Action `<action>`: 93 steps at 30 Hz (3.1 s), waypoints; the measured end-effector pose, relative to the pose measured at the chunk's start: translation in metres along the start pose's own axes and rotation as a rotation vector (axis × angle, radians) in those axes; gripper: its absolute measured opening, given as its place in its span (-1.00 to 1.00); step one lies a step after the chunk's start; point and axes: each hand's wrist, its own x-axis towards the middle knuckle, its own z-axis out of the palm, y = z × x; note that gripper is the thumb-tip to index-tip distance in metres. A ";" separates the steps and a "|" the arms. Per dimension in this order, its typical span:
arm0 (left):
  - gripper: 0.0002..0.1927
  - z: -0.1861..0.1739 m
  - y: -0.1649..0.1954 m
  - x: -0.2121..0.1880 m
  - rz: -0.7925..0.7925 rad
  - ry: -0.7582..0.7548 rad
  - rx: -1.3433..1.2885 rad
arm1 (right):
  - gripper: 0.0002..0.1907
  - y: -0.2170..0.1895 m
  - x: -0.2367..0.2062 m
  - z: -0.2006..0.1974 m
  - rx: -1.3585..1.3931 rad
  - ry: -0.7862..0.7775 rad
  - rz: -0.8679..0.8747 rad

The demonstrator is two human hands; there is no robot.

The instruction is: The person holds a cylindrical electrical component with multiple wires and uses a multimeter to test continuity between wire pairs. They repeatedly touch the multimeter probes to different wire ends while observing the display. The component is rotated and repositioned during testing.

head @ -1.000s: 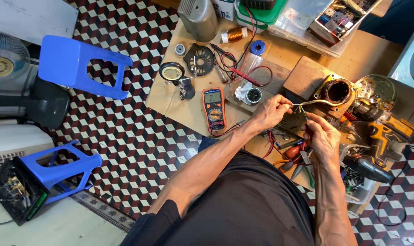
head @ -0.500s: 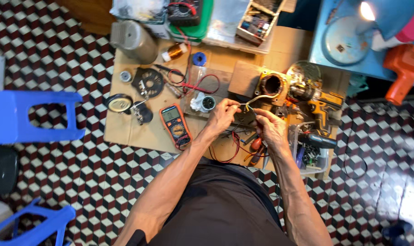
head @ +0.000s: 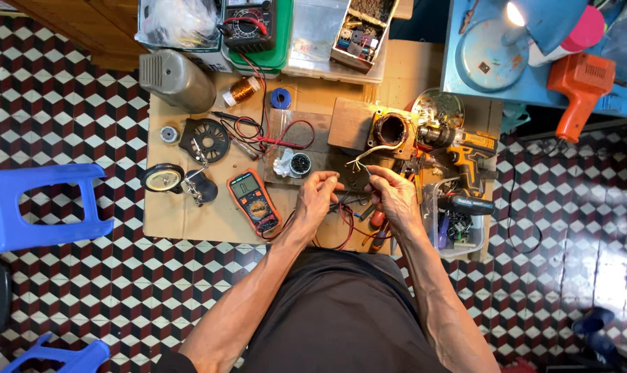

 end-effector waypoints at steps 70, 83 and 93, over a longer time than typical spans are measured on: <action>-0.77 0.109 0.031 -0.001 0.304 0.365 0.754 | -0.66 0.005 0.064 -0.108 -0.092 -0.356 0.080; -0.80 0.109 0.028 -0.002 0.249 0.330 0.733 | -0.66 0.012 0.064 -0.111 -0.062 -0.349 0.076; -0.83 0.111 0.012 0.005 0.478 0.381 0.774 | -0.60 0.000 0.042 -0.148 -0.164 -0.295 -0.025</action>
